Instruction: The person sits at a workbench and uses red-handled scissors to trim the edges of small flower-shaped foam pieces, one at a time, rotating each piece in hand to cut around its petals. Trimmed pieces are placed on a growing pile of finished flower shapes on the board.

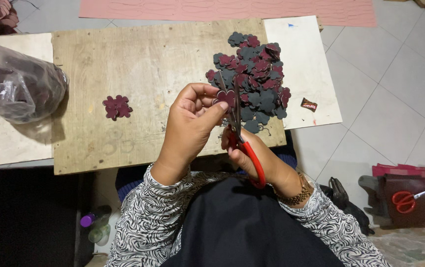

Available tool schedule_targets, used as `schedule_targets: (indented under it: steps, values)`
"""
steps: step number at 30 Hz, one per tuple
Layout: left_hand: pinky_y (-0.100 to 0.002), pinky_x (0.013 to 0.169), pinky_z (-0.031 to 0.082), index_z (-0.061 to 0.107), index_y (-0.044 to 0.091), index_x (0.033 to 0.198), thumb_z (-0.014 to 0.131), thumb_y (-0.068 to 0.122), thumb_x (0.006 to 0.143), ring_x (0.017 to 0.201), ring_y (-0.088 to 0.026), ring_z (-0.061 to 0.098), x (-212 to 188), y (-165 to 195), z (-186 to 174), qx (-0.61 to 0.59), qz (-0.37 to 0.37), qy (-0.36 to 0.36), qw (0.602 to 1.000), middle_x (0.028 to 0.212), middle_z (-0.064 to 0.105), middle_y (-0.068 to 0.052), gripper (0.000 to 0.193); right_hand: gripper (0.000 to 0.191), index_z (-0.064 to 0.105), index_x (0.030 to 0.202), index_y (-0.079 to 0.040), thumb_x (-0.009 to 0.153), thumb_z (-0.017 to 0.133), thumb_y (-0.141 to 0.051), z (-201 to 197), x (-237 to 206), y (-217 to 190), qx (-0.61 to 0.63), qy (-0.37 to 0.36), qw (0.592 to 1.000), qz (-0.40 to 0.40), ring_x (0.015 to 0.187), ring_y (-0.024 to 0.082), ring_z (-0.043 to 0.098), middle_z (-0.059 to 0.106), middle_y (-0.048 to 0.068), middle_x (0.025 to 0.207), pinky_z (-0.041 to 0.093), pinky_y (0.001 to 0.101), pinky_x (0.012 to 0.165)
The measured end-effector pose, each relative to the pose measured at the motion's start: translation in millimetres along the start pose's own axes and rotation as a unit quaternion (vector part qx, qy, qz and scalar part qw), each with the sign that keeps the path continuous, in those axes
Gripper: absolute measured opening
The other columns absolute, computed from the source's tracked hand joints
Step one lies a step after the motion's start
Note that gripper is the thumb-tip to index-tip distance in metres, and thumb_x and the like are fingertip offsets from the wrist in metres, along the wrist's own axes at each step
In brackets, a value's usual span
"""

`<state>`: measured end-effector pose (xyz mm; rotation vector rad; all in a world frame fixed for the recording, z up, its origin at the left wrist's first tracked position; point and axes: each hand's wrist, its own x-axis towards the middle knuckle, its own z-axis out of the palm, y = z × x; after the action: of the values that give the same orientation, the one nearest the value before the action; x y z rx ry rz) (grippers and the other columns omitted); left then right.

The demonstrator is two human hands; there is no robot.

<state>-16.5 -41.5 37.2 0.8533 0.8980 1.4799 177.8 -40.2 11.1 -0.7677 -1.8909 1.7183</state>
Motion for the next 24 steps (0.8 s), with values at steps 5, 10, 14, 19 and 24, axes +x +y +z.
schedule_targets:
  steps: [5, 10, 14, 19, 24]
  values:
    - [-0.024, 0.078, 0.060, 0.056, -0.001, 0.116, 0.070, -0.002, 0.095, 0.086, -0.010, 0.067, -2, -5, 6, -0.010, 0.015, 0.003, 1.000, 0.097, 0.068, -0.007, 0.025, 0.073, 0.053, 0.113, -0.006, 0.097, 0.048, -0.077, 2, 2, -1, -0.042, 0.025, 0.997, -0.054, 0.083, 0.009, 0.051, 0.053, 0.000, 0.093, 0.046, 0.0250, 0.074]
    - [-0.024, 0.079, 0.060, 0.055, -0.001, 0.114, 0.070, -0.003, 0.096, 0.087, -0.010, 0.068, -2, -13, 12, -0.048, 0.032, 0.006, 0.998, 0.097, 0.068, -0.008, 0.024, 0.075, 0.053, 0.111, -0.006, 0.095, 0.049, -0.079, 5, 3, 2, -0.027, 0.048, 0.997, -0.054, 0.087, 0.010, 0.048, 0.052, 0.001, 0.095, 0.045, 0.0260, 0.077]
    - [-0.024, 0.078, 0.060, 0.055, 0.000, 0.114, 0.071, -0.003, 0.096, 0.086, -0.010, 0.068, -2, -15, 14, -0.050, 0.041, 0.016, 0.998, 0.097, 0.067, -0.007, 0.024, 0.077, 0.052, 0.107, -0.006, 0.094, 0.047, -0.081, 5, 3, 4, -0.032, 0.061, 0.996, -0.048, 0.084, 0.010, 0.046, 0.050, 0.000, 0.092, 0.043, 0.0246, 0.073]
    - [-0.023, 0.076, 0.059, 0.055, 0.000, 0.114, 0.071, -0.003, 0.096, 0.086, -0.010, 0.067, -3, -14, 15, -0.031, 0.044, 0.024, 0.998, 0.097, 0.067, -0.007, 0.025, 0.079, 0.052, 0.103, -0.007, 0.090, 0.047, -0.084, 7, 3, 7, 0.007, 0.064, 0.997, -0.035, 0.077, 0.009, 0.047, 0.049, -0.001, 0.087, 0.042, 0.0235, 0.068]
    - [-0.024, 0.076, 0.060, 0.054, 0.001, 0.114, 0.071, -0.003, 0.095, 0.086, -0.010, 0.068, -3, -10, 13, -0.017, 0.041, 0.019, 0.999, 0.099, 0.065, -0.007, 0.025, 0.080, 0.052, 0.100, -0.008, 0.086, 0.047, -0.087, 6, 1, 7, 0.017, 0.060, 0.998, -0.019, 0.074, 0.007, 0.047, 0.048, -0.003, 0.084, 0.043, 0.0220, 0.066]
